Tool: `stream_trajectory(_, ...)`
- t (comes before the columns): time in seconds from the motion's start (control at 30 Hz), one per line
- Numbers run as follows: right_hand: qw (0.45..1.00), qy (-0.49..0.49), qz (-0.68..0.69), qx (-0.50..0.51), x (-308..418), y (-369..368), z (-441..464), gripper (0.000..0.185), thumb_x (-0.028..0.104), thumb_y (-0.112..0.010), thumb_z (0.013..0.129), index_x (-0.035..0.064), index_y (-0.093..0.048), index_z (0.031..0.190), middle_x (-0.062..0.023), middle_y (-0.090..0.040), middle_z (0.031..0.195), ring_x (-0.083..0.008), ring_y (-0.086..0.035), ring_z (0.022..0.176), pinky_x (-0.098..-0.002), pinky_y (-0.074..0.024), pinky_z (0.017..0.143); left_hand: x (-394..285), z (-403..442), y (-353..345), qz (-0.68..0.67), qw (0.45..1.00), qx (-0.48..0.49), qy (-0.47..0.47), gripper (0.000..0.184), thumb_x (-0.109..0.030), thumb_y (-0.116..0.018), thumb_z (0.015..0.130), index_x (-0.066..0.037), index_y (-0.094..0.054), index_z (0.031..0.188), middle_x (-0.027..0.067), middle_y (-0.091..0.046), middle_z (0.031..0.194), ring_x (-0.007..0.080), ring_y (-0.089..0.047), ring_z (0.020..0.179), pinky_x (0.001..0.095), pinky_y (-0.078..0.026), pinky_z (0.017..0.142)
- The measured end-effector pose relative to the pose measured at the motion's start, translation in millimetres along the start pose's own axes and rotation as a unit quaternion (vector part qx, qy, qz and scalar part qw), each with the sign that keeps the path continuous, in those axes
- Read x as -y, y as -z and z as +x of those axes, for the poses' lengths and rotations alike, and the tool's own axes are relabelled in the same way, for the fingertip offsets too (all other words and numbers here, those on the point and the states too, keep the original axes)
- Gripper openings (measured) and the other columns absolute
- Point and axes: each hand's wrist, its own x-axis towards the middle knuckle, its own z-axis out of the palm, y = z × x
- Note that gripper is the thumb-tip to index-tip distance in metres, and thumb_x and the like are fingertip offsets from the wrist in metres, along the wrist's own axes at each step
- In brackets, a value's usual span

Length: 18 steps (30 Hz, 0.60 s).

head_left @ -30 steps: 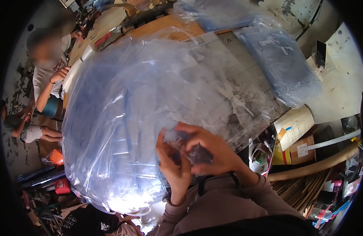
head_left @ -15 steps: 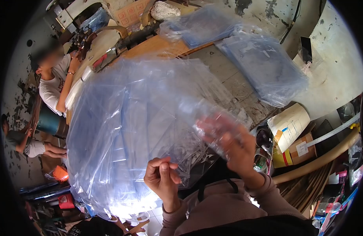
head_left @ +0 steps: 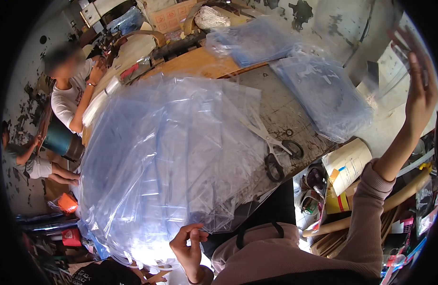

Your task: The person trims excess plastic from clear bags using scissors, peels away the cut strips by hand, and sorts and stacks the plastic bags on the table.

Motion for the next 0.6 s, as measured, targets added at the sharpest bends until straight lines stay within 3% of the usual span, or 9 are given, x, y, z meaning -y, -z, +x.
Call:
stream_trajectory(0.07,0.992,0.013,-0.088,0.086,-2.1,-6.5,-11.3,0.027,0.012,-0.044,0.091,0.0026,-0.060,0.112,-0.0089,-0.060,0.115,-0.0204,-0.054,0.110,-0.0316,-0.0393,0.096,-8.3,-0.7,0.6,0.024,1.000,0.015,0.002,0.017,-0.011,-0.054,0.088,0.003,-0.063,0.088,0.0091,-0.063,0.062,0.0120,-0.061,0.057,0.0228,-0.047,0.052)
stream_trajectory(0.1,0.983,0.036,-0.021,0.177,0.7,-13.9,-23.9,0.034,0.001,-0.042,0.087,0.0030,-0.056,0.118,-0.0093,-0.057,0.120,-0.0202,-0.049,0.115,-0.0333,-0.0330,0.101,-11.6,-0.5,-0.2,0.044,0.998,0.035,-0.016,0.018,-0.013,-0.054,0.088,0.004,-0.062,0.088,0.0091,-0.063,0.061,0.0131,-0.061,0.056,0.0235,-0.047,0.053)
stream_trajectory(0.17,0.966,0.101,-0.080,0.225,-13.0,-36.9,-59.5,0.050,-0.010,-0.038,0.071,0.0048,-0.059,0.114,-0.0103,-0.056,0.121,-0.0241,-0.048,0.118,-0.0429,-0.0245,0.107,-14.0,0.9,-0.6,0.064,0.996,0.051,-0.035,0.020,-0.014,-0.054,0.088,0.004,-0.061,0.088,0.0091,-0.062,0.061,0.0141,-0.061,0.055,0.0241,-0.047,0.054)
stream_trajectory(0.23,0.958,0.041,-0.084,0.270,-29.5,-55.2,-108.3,0.049,-0.011,-0.041,0.071,0.0096,-0.061,0.111,-0.0091,-0.055,0.123,-0.0259,-0.046,0.120,-0.0497,-0.0191,0.108,-15.0,1.6,0.4,0.100,0.991,0.072,-0.051,0.016,-0.011,-0.057,0.084,0.004,-0.062,0.086,0.0095,-0.064,0.062,0.0146,-0.062,0.057,0.0249,-0.047,0.056)
stream_trajectory(0.33,0.932,-0.050,-0.076,0.351,-34.0,-63.4,-155.5,0.045,-0.007,-0.047,0.074,0.0136,-0.061,0.112,-0.0075,-0.052,0.126,-0.0267,-0.044,0.122,-0.0527,-0.0172,0.107,-28.3,0.3,11.9,0.114,0.982,0.121,-0.089,0.013,-0.008,-0.059,0.081,0.003,-0.063,0.084,0.0098,-0.064,0.062,0.0162,-0.063,0.057,0.0248,-0.047,0.056)
stream_trajectory(0.4,0.920,-0.155,-0.021,0.358,-33.3,-61.8,-165.1,0.037,0.005,-0.061,0.073,0.0133,-0.062,0.109,-0.0086,-0.051,0.125,-0.0293,-0.045,0.119,-0.0525,-0.0188,0.105,-29.8,0.5,26.8,0.233,0.950,0.104,-0.179,0.008,-0.005,-0.061,0.078,0.000,-0.063,0.084,0.0100,-0.063,0.067,0.0236,-0.064,0.062,0.0291,-0.048,0.058)
stream_trajectory(0.43,0.921,-0.150,-0.023,0.359,-33.3,-55.3,-161.2,0.035,0.015,-0.067,0.072,0.0120,-0.062,0.107,-0.0096,-0.051,0.126,-0.0310,-0.044,0.120,-0.0555,-0.0181,0.104,-31.4,7.2,36.5,0.270,0.934,0.096,-0.213,0.013,-0.005,-0.063,0.076,0.000,-0.061,0.087,0.0119,-0.063,0.074,0.0265,-0.063,0.070,0.0318,-0.048,0.063)
stream_trajectory(0.53,0.950,-0.060,-0.034,0.304,-16.1,-44.5,-149.1,0.035,0.021,-0.068,0.072,0.0101,-0.062,0.105,-0.0103,-0.053,0.122,-0.0318,-0.046,0.117,-0.0548,-0.0173,0.105,-29.7,35.2,72.4,0.427,0.866,0.012,-0.261,0.045,-0.012,-0.069,0.073,-0.003,-0.051,0.114,0.0143,-0.059,0.103,0.0325,-0.055,0.098,0.0406,-0.043,0.083)
stream_trajectory(0.6,0.955,-0.047,-0.026,0.293,-1.1,-41.2,-150.0,0.032,0.022,-0.067,0.073,0.0088,-0.063,0.102,-0.0108,-0.055,0.118,-0.0323,-0.049,0.113,-0.0541,-0.0203,0.104,-43.8,69.3,82.4,0.517,0.812,-0.067,-0.262,0.049,-0.022,-0.065,0.079,-0.003,-0.047,0.120,0.0186,-0.053,0.113,0.0362,-0.048,0.107,0.0433,-0.037,0.090)
